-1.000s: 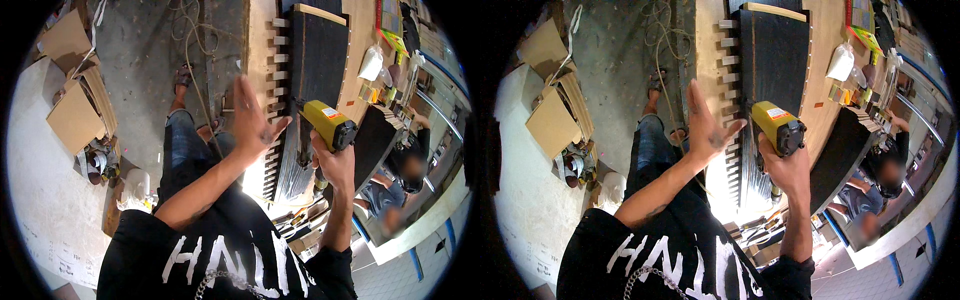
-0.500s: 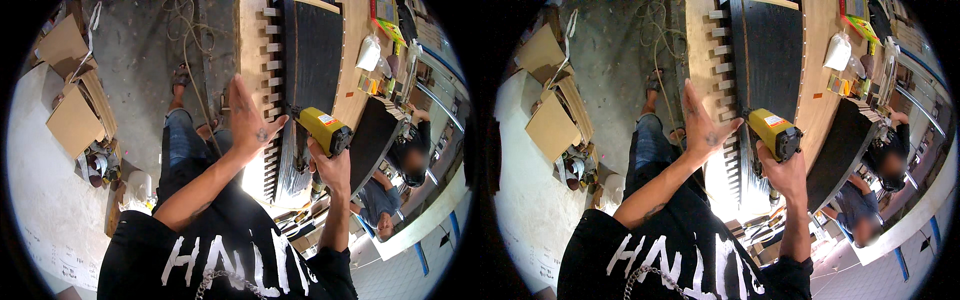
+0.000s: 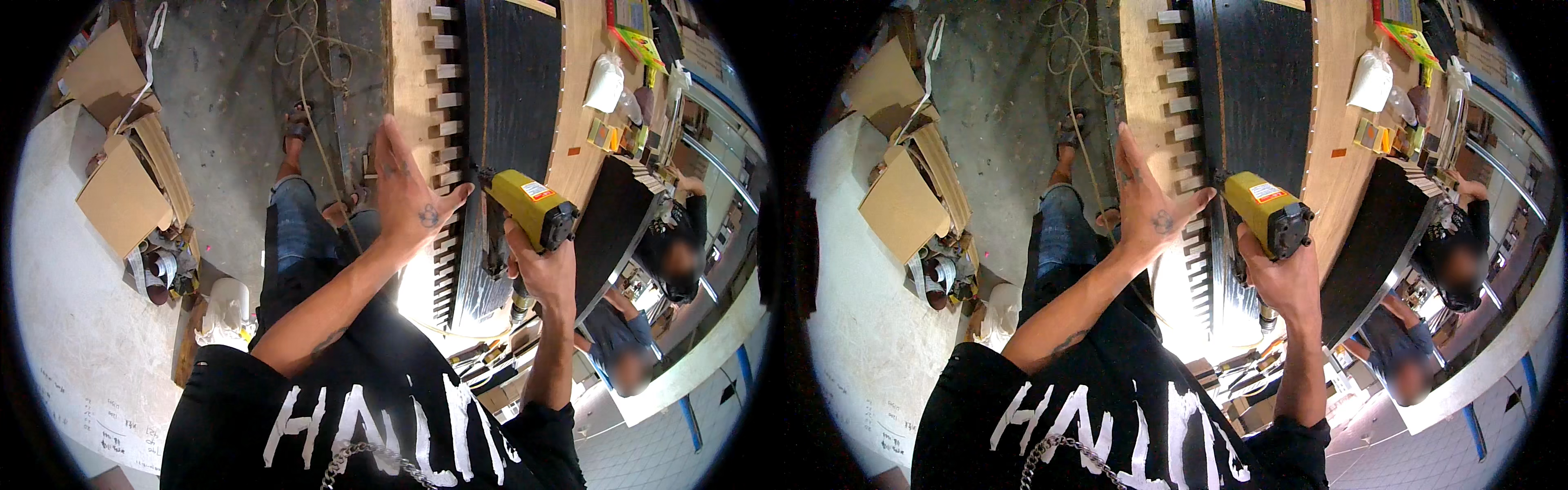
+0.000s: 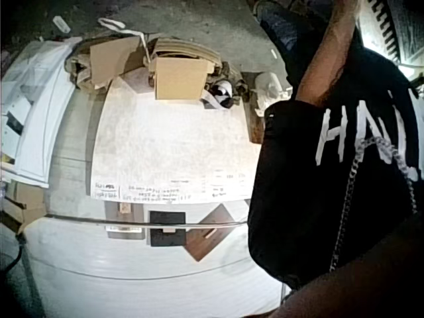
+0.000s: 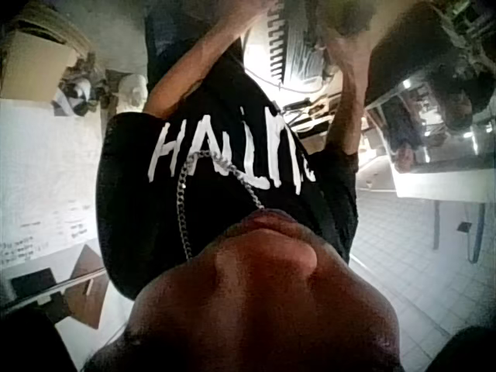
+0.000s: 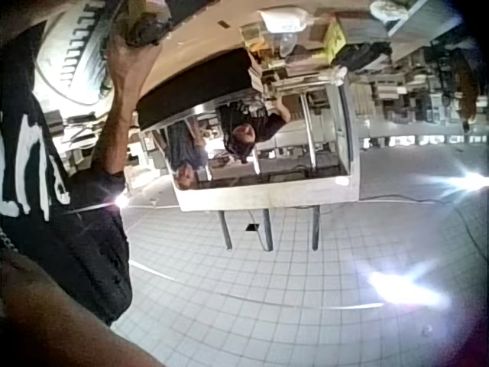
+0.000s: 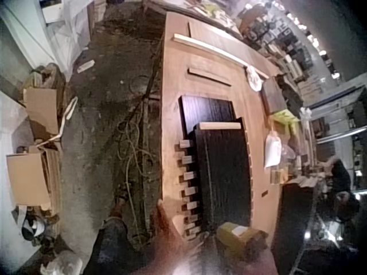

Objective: The person lubricates a nail gun, loads nails, and uses it to fasten a wooden slat and a black panel to a frame on a workbench.

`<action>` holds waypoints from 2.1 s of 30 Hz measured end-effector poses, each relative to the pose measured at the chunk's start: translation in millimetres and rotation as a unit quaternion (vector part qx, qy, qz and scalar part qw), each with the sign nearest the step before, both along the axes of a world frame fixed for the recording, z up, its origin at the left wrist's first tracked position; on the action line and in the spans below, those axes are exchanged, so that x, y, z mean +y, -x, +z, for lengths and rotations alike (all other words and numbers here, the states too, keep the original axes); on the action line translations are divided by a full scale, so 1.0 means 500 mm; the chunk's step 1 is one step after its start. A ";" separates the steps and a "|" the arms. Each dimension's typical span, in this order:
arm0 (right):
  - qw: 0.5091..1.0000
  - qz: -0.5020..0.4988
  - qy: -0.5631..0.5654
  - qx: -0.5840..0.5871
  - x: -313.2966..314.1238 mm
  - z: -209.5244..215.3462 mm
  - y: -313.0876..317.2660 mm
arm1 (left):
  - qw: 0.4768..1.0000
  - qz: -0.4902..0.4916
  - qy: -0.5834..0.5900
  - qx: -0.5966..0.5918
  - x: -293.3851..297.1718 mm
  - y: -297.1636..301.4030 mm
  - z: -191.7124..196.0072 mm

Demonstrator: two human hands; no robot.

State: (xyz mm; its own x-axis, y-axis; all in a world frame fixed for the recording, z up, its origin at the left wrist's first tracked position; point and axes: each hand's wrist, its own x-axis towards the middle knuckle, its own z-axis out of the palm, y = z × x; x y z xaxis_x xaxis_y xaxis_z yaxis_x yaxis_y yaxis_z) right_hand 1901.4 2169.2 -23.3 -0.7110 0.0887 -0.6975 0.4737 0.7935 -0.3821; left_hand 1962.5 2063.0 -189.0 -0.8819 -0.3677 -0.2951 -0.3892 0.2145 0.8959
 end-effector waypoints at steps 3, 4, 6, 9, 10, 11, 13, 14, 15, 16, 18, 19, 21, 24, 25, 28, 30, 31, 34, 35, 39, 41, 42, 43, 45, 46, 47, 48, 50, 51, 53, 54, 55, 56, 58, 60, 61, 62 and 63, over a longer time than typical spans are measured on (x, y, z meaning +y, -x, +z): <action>1.000 0.016 -0.009 0.010 -0.001 0.001 -0.003 | 1.000 0.019 -0.001 0.021 0.003 -0.001 0.004; 0.999 0.032 -0.015 0.020 0.003 0.001 -0.006 | 1.000 0.013 0.007 0.015 0.005 -0.001 0.005; 0.996 0.069 -0.028 0.041 0.012 -0.004 -0.010 | 1.000 0.006 0.022 0.005 0.008 -0.002 0.002; 0.999 -0.015 -0.031 -0.007 0.011 0.007 -0.015 | 0.999 0.018 0.035 0.024 0.012 -0.007 -0.001; 0.999 -0.032 -0.016 0.009 0.018 0.009 -0.024 | 0.999 0.006 0.052 0.011 0.013 -0.010 0.004; 0.999 -0.048 -0.001 0.026 0.028 0.014 -0.036 | 0.998 -0.004 0.069 -0.001 0.017 -0.014 0.011; 0.996 -0.071 0.027 0.048 0.047 0.026 -0.058 | 0.993 -0.016 0.114 -0.003 0.025 -0.026 0.019; 0.995 -0.079 0.037 0.052 0.056 0.036 -0.067 | 0.990 -0.017 0.141 0.007 0.034 -0.035 0.017; 0.994 -0.086 0.049 0.055 0.071 0.043 -0.077 | 0.985 -0.019 0.168 0.016 0.042 -0.042 0.020; 0.992 -0.089 0.049 0.070 0.088 0.045 -0.092 | 0.985 -0.016 0.170 0.019 0.049 -0.046 0.022; 0.993 -0.084 0.042 0.075 0.111 0.058 -0.113 | 0.984 -0.013 0.175 0.027 0.056 -0.053 0.024; 0.993 -0.084 0.039 0.078 0.121 0.063 -0.122 | 0.984 -0.007 0.177 0.032 0.061 -0.058 0.023; 0.995 -0.072 0.021 0.066 0.140 0.068 -0.135 | 0.984 0.004 0.175 0.045 0.076 -0.065 0.020; 0.996 -0.056 0.016 0.068 0.154 0.064 -0.151 | 0.978 -0.009 0.200 0.065 0.099 -0.083 0.010; 0.997 -0.057 0.008 0.057 0.159 0.065 -0.155 | 0.976 -0.012 0.207 0.069 0.105 -0.085 0.012; 0.996 -0.071 -0.018 0.058 0.153 0.068 -0.169 | 0.981 -0.024 0.190 0.034 0.111 -0.077 0.026; 0.997 -0.067 -0.019 0.035 0.160 0.067 -0.169 | 0.984 -0.032 0.176 0.011 0.113 -0.076 0.036; 0.997 -0.067 -0.021 0.023 0.163 0.066 -0.169 | 0.985 -0.038 0.168 -0.001 0.115 -0.074 0.039; 0.997 -0.065 0.006 0.034 0.156 0.056 -0.162 | 0.985 -0.033 0.167 -0.007 0.112 -0.067 0.039; 0.997 -0.067 0.019 0.042 0.157 0.052 -0.161 | 0.986 -0.037 0.165 -0.009 0.113 -0.068 0.038; 0.995 -0.068 0.039 0.060 0.154 0.042 -0.153 | 0.981 -0.063 0.181 -0.002 0.107 -0.090 0.026; 0.996 -0.055 0.038 0.050 0.150 0.035 -0.143 | 0.983 -0.053 0.173 0.009 0.110 -0.105 0.015; 0.997 -0.045 0.038 0.040 0.147 0.033 -0.136 | 0.984 -0.030 0.173 0.022 0.114 -0.109 0.008; 0.998 -0.034 0.037 0.029 0.144 0.029 -0.130 | 0.984 -0.007 0.172 0.035 0.119 -0.111 0.003; 0.998 -0.029 0.044 0.031 0.134 0.014 -0.123 | 0.987 0.014 0.157 0.020 0.121 -0.113 0.003; 0.998 -0.026 0.048 0.032 0.131 0.006 -0.121 | 0.990 0.011 0.142 -0.008 0.118 -0.110 0.012; 0.998 -0.022 0.052 0.032 0.128 0.002 -0.116 | 0.991 0.007 0.128 -0.036 0.117 -0.109 0.017; 0.998 -0.018 0.056 0.033 0.121 0.001 -0.111 | 0.990 0.003 0.140 -0.031 0.117 -0.110 0.015; 0.997 -0.017 0.064 0.038 0.107 -0.003 -0.103 | 0.986 -0.008 0.163 -0.020 0.116 -0.113 0.010; 0.997 -0.017 0.067 0.045 0.099 -0.008 -0.098 | 0.987 -0.006 0.162 -0.009 0.114 -0.113 0.008; 0.996 -0.014 0.076 0.053 0.092 -0.015 -0.088 | 0.987 -0.003 0.159 0.014 0.110 -0.115 0.006; 0.995 -0.010 0.081 0.055 0.091 -0.016 -0.082 | 0.987 -0.002 0.160 0.016 0.111 -0.115 0.006; 0.995 -0.006 0.086 0.056 0.090 -0.017 -0.078 | 0.987 -0.002 0.160 0.017 0.112 -0.115 0.005; 0.996 0.000 0.070 0.051 0.089 -0.015 -0.075 | 0.987 -0.001 0.161 0.019 0.113 -0.115 0.004; 0.998 0.014 0.041 0.041 0.087 -0.014 -0.067 | 0.986 0.002 0.162 0.027 0.114 -0.114 0.001; 0.998 0.011 0.048 0.035 0.088 -0.017 -0.063 | 0.985 0.002 0.170 0.027 0.116 -0.114 -0.005; 0.998 0.009 0.051 0.032 0.088 -0.018 -0.062 | 0.984 0.001 0.177 0.024 0.118 -0.115 -0.012; 0.998 0.003 0.048 0.035 0.085 -0.018 -0.061 | 0.983 0.000 0.184 0.020 0.120 -0.115 -0.016; 0.998 -0.004 0.045 0.037 0.081 -0.017 -0.061 | 0.983 0.003 0.180 0.030 0.120 -0.115 -0.015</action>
State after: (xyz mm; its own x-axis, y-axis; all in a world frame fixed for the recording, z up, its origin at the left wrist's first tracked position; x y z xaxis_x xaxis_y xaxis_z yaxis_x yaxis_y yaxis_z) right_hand 1931.8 2210.0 -31.9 -0.7605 0.0342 -0.6484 0.4477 0.7509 -0.4855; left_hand 2019.9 2122.7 -196.3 -0.8912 -0.4443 -0.0919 -0.3400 0.5200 0.7835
